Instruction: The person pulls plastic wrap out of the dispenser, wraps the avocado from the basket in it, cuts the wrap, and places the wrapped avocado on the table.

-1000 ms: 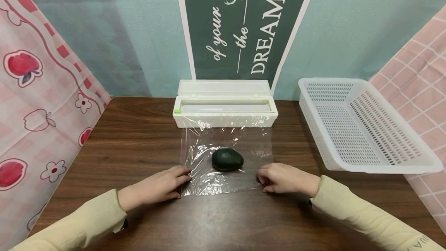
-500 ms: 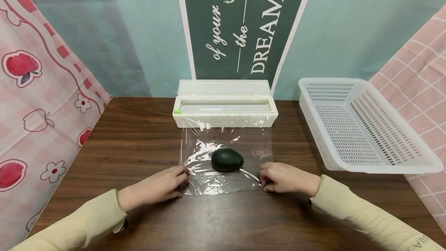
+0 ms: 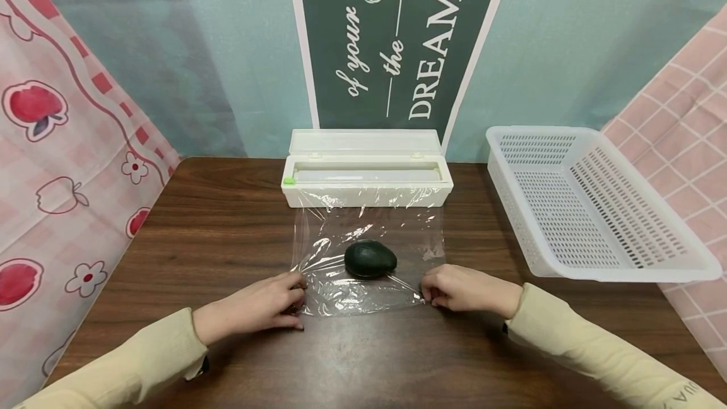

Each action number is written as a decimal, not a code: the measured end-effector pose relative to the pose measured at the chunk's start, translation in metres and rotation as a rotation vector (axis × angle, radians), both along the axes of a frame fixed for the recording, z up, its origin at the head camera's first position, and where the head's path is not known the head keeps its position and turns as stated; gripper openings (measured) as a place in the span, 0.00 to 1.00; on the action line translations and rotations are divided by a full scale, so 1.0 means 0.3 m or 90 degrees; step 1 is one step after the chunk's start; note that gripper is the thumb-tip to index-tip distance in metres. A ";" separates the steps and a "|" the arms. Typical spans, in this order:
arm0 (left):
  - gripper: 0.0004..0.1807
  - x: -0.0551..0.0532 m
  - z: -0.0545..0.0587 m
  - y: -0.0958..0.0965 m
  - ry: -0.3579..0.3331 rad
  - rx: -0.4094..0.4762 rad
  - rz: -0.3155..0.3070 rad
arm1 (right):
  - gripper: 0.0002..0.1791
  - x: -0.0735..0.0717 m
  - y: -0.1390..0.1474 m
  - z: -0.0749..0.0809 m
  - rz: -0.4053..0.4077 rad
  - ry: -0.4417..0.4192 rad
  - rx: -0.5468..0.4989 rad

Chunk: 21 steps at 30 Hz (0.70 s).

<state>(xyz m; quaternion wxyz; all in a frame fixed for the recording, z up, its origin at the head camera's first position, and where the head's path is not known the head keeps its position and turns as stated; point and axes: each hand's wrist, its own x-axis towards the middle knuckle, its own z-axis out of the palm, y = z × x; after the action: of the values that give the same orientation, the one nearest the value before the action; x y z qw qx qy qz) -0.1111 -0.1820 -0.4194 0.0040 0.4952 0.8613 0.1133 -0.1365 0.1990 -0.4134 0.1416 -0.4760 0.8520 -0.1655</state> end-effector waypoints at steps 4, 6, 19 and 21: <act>0.17 0.003 0.003 0.004 -0.012 -0.014 0.011 | 0.13 -0.001 -0.001 0.002 0.004 -0.003 -0.002; 0.15 0.002 0.003 0.006 -0.010 -0.013 0.012 | 0.13 -0.001 -0.001 0.004 0.004 -0.003 -0.005; 0.06 -0.002 -0.001 0.006 0.038 0.024 -0.012 | 0.11 -0.003 0.004 0.019 0.007 0.035 -0.016; 0.06 -0.003 -0.001 0.005 0.051 0.027 -0.013 | 0.10 -0.004 0.007 0.020 0.016 0.056 -0.022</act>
<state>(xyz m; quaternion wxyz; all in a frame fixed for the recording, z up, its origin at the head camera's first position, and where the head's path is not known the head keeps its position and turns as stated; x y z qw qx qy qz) -0.1121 -0.1805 -0.4198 -0.0398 0.5081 0.8531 0.1115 -0.1378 0.2012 -0.4075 0.0977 -0.4957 0.8485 -0.1574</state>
